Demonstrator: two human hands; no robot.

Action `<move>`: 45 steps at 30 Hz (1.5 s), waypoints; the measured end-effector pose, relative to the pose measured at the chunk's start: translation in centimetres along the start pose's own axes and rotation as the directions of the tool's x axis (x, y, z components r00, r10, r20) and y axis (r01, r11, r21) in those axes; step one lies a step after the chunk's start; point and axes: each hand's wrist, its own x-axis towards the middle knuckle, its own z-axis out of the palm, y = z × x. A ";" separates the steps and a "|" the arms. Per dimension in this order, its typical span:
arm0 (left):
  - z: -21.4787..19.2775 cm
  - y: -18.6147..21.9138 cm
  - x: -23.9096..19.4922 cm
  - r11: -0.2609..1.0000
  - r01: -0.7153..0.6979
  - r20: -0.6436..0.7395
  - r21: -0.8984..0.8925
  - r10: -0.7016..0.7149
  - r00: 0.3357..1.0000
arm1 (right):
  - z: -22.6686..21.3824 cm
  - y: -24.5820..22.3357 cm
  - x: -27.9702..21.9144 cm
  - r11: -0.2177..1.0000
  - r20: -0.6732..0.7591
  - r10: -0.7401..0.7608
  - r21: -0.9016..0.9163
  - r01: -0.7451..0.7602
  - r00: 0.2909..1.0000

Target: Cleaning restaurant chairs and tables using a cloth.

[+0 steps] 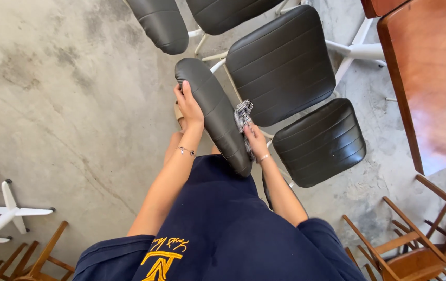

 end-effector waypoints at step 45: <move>1.3 -4.4 2.4 0.934 -0.048 -0.129 -0.355 0.003 0.992 | 13.8 -20.6 20.7 0.869 0.565 -0.422 0.029 0.494 0.709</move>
